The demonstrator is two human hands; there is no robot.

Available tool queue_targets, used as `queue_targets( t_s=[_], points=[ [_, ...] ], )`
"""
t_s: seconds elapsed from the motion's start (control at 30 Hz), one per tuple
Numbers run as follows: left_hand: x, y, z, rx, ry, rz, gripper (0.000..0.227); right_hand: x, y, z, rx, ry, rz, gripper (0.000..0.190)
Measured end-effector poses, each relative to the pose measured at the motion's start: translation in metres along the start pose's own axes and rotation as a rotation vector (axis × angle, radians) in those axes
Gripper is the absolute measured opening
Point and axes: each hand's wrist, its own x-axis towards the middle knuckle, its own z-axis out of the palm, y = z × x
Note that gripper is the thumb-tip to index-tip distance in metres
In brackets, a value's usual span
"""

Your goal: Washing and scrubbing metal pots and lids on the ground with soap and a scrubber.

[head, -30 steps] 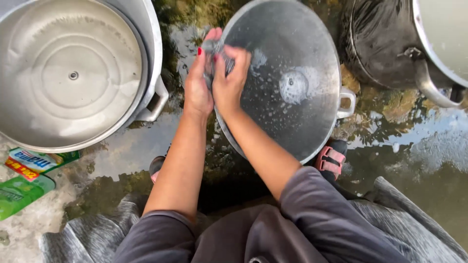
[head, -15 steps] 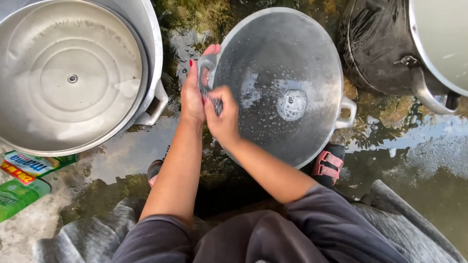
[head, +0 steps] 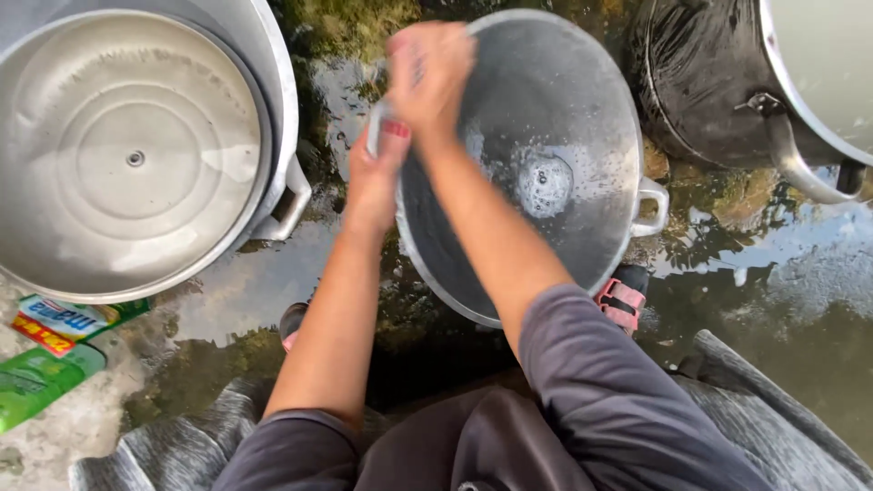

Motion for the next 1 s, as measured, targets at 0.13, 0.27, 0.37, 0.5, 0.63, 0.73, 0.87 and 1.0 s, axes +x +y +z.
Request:
queue_targets(
  t_s=[0.13, 0.27, 0.37, 0.5, 0.63, 0.73, 0.87, 1.0],
  points=[
    [-0.004, -0.009, 0.004, 0.896, 0.295, 0.532, 0.03, 0.008, 0.039, 0.008, 0.25, -0.077, 0.255, 0.008],
    [-0.017, 0.025, 0.013, 1.064, 0.374, 0.575, 0.015, 0.03, 0.006, -0.033, 0.589, -0.294, -0.229, 0.011],
    [-0.023, 0.037, 0.008, 1.005, 0.207, 0.716, 0.012, 0.056, 0.095, -0.003, 0.226, -0.093, -0.346, 0.011],
    [-0.023, 0.049, 0.017, 1.102, 0.274, 0.665, 0.01, 0.06, 0.079, 0.001, -0.03, -0.265, -0.049, 0.009],
    [-0.029, 0.048, 0.016, 1.112, 0.246, 0.649, 0.012, 0.057, 0.058, -0.019, 0.335, -0.305, -0.454, 0.009],
    [-0.03, 0.046, 0.013, 1.056, 0.248, 0.664, 0.012, 0.043, 0.181, -0.001, 0.092, -0.216, -0.075, 0.013],
    [-0.029, 0.043, 0.014, 1.032, 0.19, 0.758, 0.012, 0.004, 0.286, 0.002, -0.141, 0.016, 0.217, 0.025],
    [-0.024, 0.049, 0.032, 1.061, 0.153, 0.705, 0.012, 0.064, 0.111, -0.008, -0.019, -0.232, -0.154, 0.014]
  ],
)
